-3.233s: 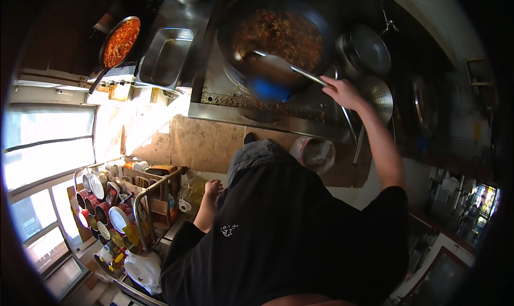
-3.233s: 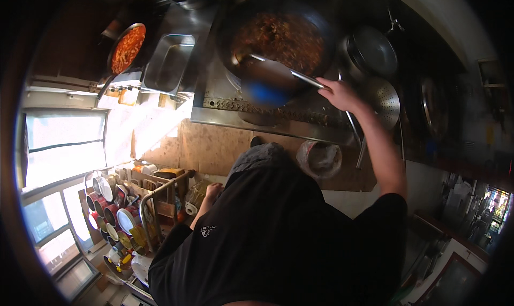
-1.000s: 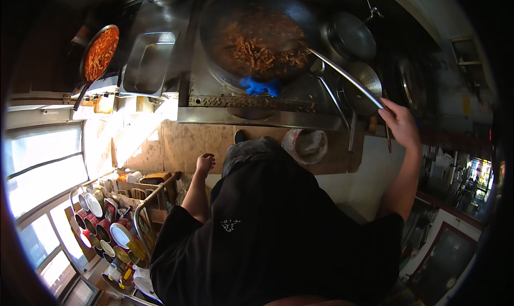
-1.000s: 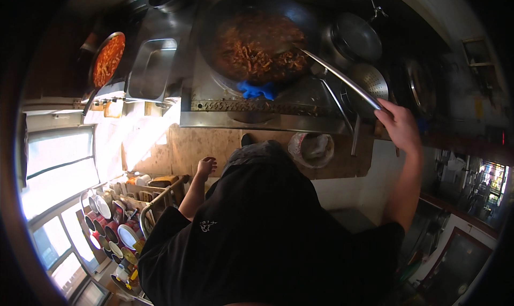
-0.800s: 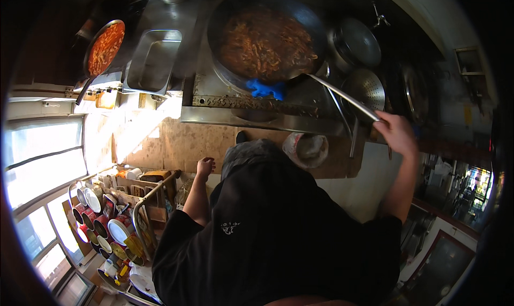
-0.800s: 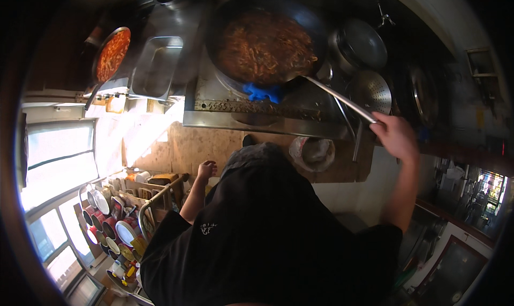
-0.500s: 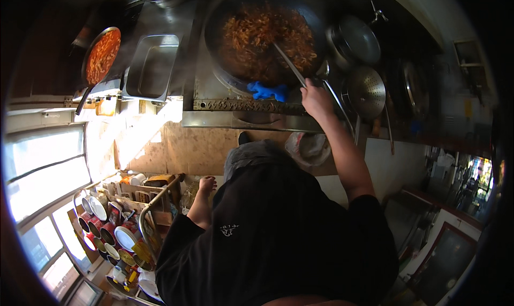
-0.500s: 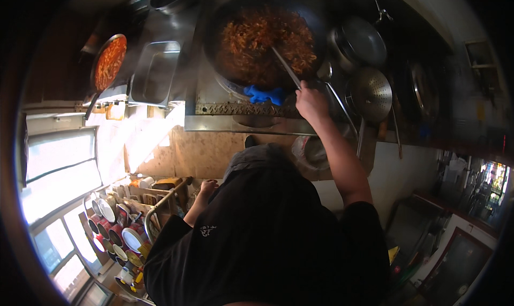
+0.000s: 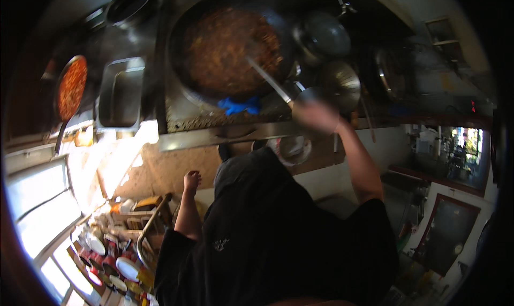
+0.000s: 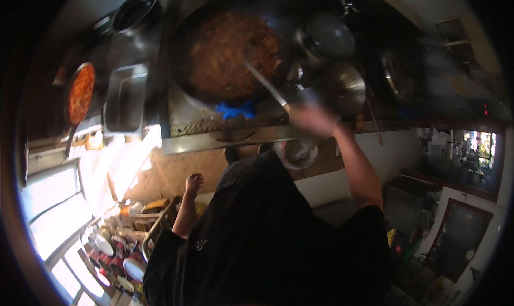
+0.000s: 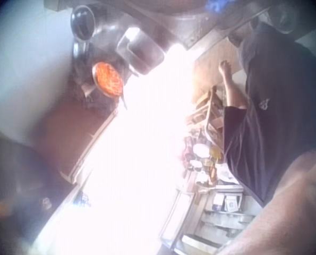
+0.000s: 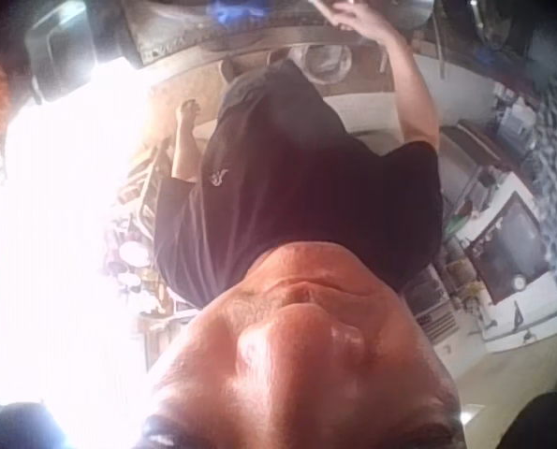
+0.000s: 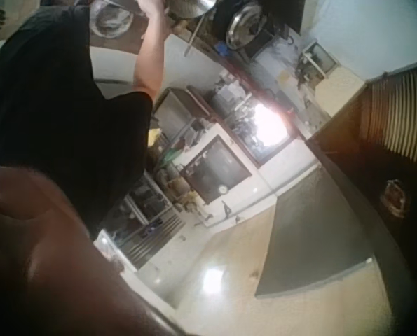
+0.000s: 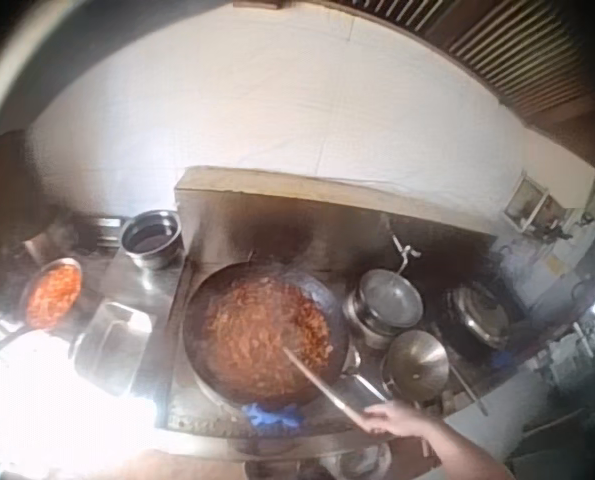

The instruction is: The person stirs a large wok of noodles and vegetables over a gas flame, adds a white liquid from a ladle, and transfers the cooked mixture into a metal tray. The person also briefly handles a separate pan of cabbage.

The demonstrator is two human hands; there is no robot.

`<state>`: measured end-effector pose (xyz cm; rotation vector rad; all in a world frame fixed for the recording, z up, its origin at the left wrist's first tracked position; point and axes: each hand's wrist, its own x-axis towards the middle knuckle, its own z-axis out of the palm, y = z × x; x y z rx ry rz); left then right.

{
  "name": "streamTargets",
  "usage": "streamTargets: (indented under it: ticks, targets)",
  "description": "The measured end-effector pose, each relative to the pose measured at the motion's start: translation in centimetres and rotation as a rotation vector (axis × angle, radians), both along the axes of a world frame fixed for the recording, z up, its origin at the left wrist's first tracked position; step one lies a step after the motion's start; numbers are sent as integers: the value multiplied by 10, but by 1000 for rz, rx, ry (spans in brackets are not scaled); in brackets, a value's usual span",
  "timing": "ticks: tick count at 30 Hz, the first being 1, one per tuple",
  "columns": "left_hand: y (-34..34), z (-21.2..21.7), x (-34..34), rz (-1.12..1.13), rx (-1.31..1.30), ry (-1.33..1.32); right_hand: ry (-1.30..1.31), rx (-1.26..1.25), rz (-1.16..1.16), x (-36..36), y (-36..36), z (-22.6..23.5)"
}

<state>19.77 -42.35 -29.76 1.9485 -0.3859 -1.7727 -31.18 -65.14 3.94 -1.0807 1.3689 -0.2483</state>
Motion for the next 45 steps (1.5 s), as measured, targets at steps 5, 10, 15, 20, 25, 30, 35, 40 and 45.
streamTargets:
  ticks: [5,10,15,20,25,30,35,40,45]
  targets:
    - [-31,-7,-45,69,8,84,158,-439,143,-96,-59,-9]
    - [-83,-43,-100,433,92,341,824,-686,-171,-194,-202,21]
    - [-84,-147,-129,683,-76,633,1534,-770,-86,-247,-352,31]
    - [-72,-168,-144,1045,22,630,1637,-441,59,-204,-426,28]
    - [-73,-160,-197,1010,36,472,1419,-635,37,-225,-428,28]
    - [-92,-153,-267,1058,71,460,1641,-1079,221,-236,-400,34]
    - [-104,-150,-321,1100,103,496,659,-995,316,-121,-252,29]
    - [-122,-154,-356,1040,141,567,-75,-113,-169,-131,-87,-48]
    - [-137,-159,-402,978,182,653,119,-8,87,-100,-29,-58]
